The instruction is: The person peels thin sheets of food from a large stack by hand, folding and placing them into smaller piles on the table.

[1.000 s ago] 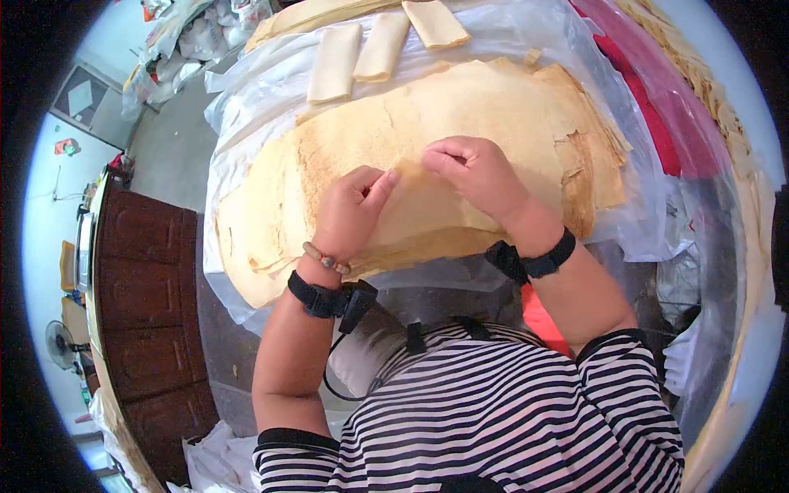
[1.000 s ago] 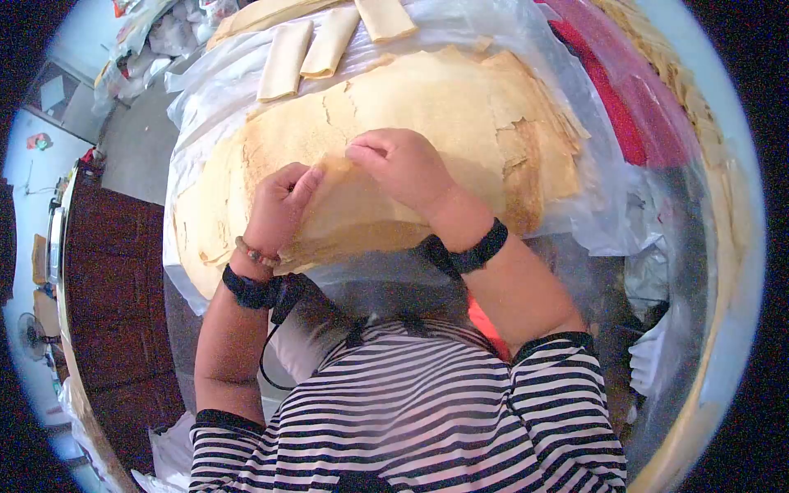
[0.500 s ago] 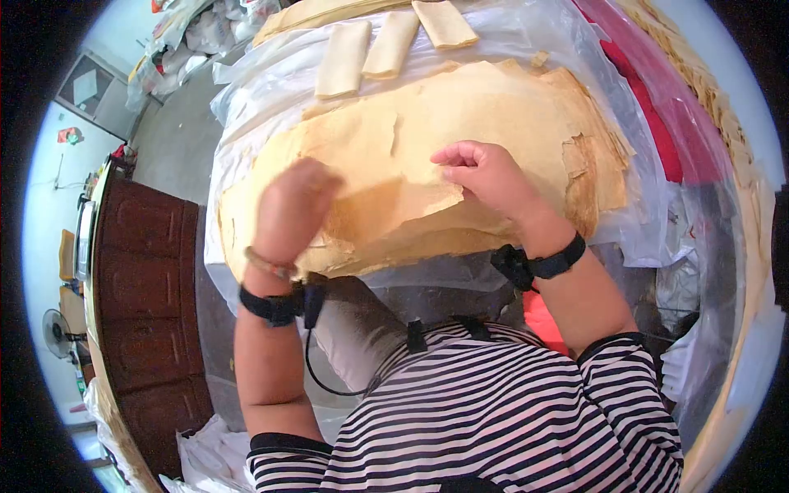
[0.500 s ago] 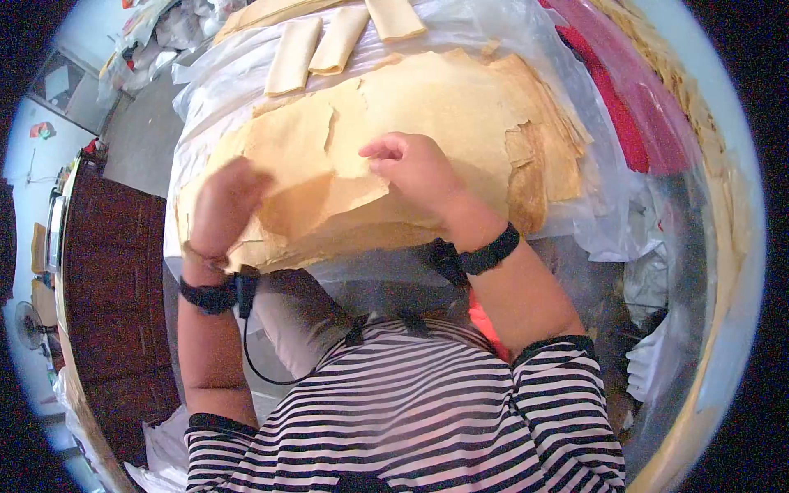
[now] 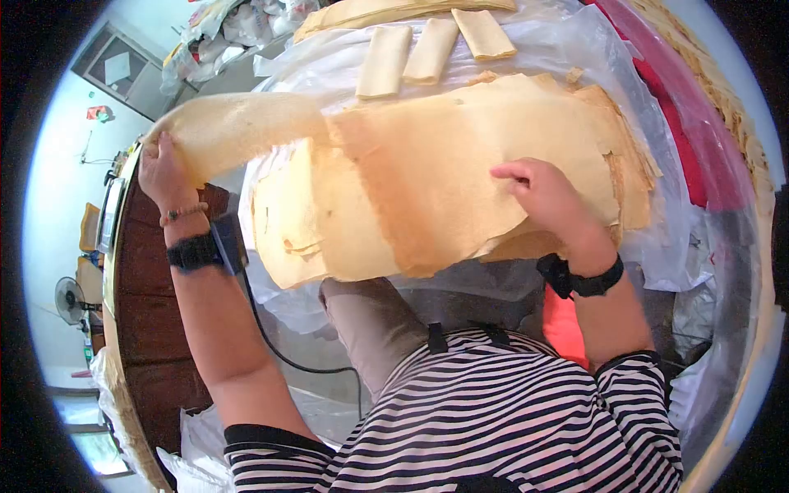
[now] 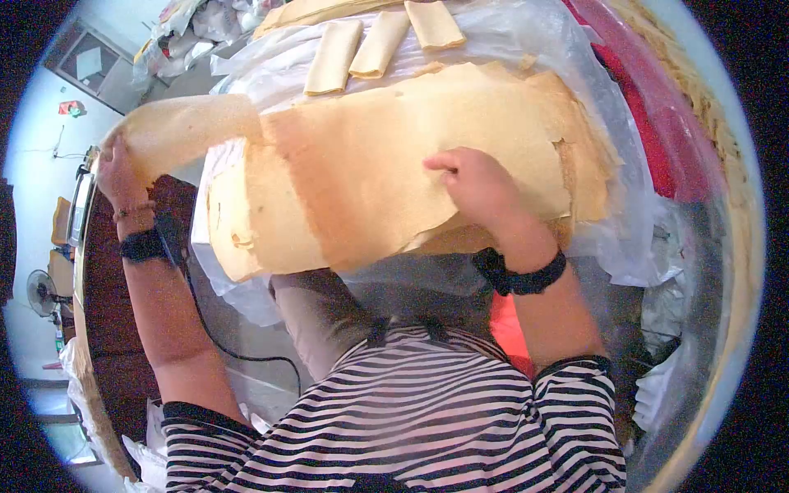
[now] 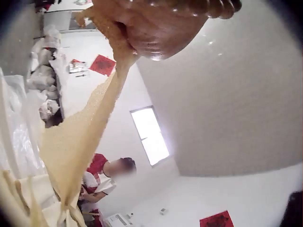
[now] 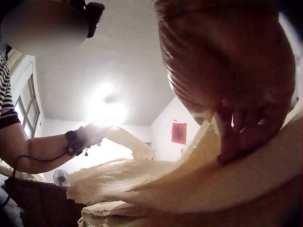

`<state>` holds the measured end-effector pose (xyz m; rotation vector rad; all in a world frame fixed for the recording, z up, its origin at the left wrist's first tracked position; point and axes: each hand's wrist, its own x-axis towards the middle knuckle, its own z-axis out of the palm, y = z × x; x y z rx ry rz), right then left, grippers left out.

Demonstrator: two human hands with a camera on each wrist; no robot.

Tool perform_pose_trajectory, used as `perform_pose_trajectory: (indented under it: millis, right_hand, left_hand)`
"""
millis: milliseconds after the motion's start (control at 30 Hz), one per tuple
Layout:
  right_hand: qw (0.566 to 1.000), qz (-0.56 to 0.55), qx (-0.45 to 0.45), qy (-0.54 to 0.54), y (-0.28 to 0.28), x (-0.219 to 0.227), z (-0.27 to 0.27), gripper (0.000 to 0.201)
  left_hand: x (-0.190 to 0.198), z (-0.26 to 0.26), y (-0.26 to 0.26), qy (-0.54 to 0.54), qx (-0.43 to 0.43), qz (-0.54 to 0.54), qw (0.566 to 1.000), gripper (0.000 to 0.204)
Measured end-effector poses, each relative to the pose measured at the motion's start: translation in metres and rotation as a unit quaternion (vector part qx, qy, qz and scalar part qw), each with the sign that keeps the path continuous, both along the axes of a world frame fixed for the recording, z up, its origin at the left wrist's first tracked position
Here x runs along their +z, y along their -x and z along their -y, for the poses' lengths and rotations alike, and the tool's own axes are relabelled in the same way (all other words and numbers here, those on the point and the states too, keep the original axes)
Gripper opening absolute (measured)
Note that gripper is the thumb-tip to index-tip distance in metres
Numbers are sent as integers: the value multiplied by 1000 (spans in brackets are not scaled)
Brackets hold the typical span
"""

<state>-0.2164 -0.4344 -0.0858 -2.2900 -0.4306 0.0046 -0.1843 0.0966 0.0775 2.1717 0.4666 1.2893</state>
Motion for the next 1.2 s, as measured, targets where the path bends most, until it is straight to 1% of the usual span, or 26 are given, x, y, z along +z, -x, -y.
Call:
perform_pose_trajectory:
  millis: [33, 100, 167, 200, 300, 333, 367, 433, 467, 500, 567, 633, 667, 700, 767, 800, 833, 867, 900, 967, 1000, 1033, 1067, 1100, 1167, 1200]
  right_hand:
    - [999, 26, -12, 23, -1, 1, 9, 33]
    - [997, 55, -27, 51, -4, 4, 27, 32]
    - [996, 56, -28, 61, -7, 6, 39, 30]
    - [995, 70, -15, 65, -9, 5, 42, 29]
    - [992, 108, 29, 66, -20, 3, 47, 25]
    - [990, 119, 44, 58, -26, 2, 45, 24]
    - [988, 134, 54, 52, -31, 3, 46, 23]
    - [967, 217, 130, 15, -40, -6, 45, 22]
    - [968, 214, 129, 2, -38, -6, 39, 22]
    - [968, 212, 132, -15, -34, -5, 30, 23]
    - [985, 148, 78, -42, -17, 0, 18, 24]
    - [982, 160, 87, -55, -12, -8, 9, 26]
    - [980, 163, 96, -65, -11, -12, 5, 27]
    - [980, 150, 107, -72, -10, -12, 4, 27]
    - [979, 122, 134, -88, -6, -10, -2, 28]
    - [978, 140, 134, -73, -7, -10, -3, 28]
    - [977, 159, 133, -58, -11, -10, 0, 28]
    - [974, 178, 130, -42, -15, -10, 5, 28]
    - [979, 177, 100, -21, -21, -10, 10, 25]
    - [984, 173, 39, 18, -31, -12, 20, 21]
    - [978, 200, 51, 37, -36, -12, 25, 20]
    - [970, 227, 65, 56, -40, -11, 29, 20]
    - [961, 254, 80, 75, -41, -10, 32, 20]
    - [956, 274, 71, 74, -35, -5, 31, 20]
    - [946, 313, 53, 70, -14, 2, 27, 23]
    - [952, 275, 104, 82, -8, -8, 29, 30]
  left_hand:
    - [-19, -57, -22, -4, -13, -5, 1000, 27]
    - [-22, -68, -37, 47, -35, 2, 998, 25]
    - [-14, -25, -25, 154, -46, 22, 987, 24]
    - [-14, -22, -26, 164, -151, 22, 975, 25]
    - [-21, -3, -37, 161, -216, -15, 963, 27]
    - [-21, 9, -44, 134, -243, 12, 961, 26]
    - [-16, 19, -45, 155, -243, -4, 958, 26]
    - [0, 57, -51, 198, -261, -32, 944, 25]
    - [-5, 60, -68, 234, -339, 17, 911, 24]
    - [-1, 84, -76, 199, -350, -4, 915, 28]
    - [16, 138, -81, 121, -364, -41, 923, 39]
    - [11, 187, -106, 125, -461, -84, 874, 36]
    - [16, 247, -87, 31, -365, -95, 926, 33]
    - [11, 282, -91, 46, -380, -78, 921, 29]
    - [-8, 331, -115, 183, -490, -65, 850, 30]
    - [1, 360, -101, 68, -463, -97, 878, 31]
    - [-6, 376, -114, 96, -556, -83, 821, 35]
    - [-8, 385, -108, 122, -592, -85, 792, 38]
    - [-11, 389, -100, 148, -626, -87, 760, 43]
    - [-26, 361, -82, -18, -590, -103, 800, 44]
    - [-31, 342, -68, -103, -566, -110, 811, 45]
    - [-30, 324, -39, -191, -516, -200, 811, 44]
    - [-54, 302, -26, -225, -552, -171, 785, 50]
    - [-69, 283, 0, -267, -553, -181, 769, 58]
    - [-91, 254, 62, -344, -505, -311, 728, 84]
    - [-103, 245, 90, -367, -472, -374, 709, 95]
